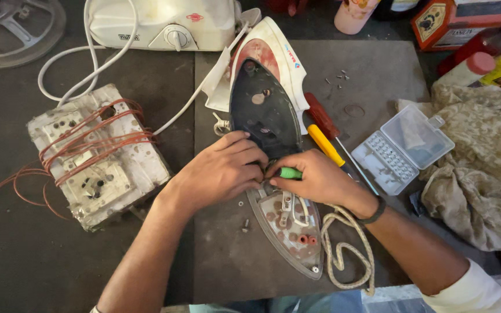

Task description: The person disassembles a clothes iron using a screwdriver, removes the base plate, and wipes the metal surface with a cloth. They then reassemble the iron by placing the plate back and tightening screws.

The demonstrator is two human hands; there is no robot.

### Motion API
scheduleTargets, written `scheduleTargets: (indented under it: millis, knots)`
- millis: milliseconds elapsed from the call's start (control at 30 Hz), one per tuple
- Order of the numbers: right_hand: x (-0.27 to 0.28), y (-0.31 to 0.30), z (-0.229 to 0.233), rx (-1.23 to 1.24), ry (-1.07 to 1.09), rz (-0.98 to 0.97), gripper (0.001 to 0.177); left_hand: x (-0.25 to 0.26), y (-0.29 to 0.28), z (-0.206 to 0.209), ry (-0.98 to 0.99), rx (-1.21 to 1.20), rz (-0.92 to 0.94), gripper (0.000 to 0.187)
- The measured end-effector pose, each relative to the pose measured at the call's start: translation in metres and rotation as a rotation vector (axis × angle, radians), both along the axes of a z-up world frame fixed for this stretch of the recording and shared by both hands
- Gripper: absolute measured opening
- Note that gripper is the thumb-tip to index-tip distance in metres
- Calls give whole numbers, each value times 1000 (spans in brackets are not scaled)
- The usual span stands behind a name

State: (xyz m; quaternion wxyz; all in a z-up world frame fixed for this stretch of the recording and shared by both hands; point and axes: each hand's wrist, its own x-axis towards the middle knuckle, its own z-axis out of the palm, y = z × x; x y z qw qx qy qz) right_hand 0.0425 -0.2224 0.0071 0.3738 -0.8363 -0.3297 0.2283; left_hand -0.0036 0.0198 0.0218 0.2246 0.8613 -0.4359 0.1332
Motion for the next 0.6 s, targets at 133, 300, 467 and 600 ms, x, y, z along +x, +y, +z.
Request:
scheduleTargets:
  millis: [133,300,467,600]
  knots:
    - [1,-3,-2,32,42,16,20,0,-1,-1,-3,-6,-6,17]
    - [1,-4,-3,-3,2,7,20,0,-1,0,1,-2,-12,18]
    - [-1,-5,-1,31,-28,30,20,-2,-3,1,2,-3,3,18]
    - [-2,-4,1,55,-51,39,21,-2,-2,1,13,-17,-8,17]
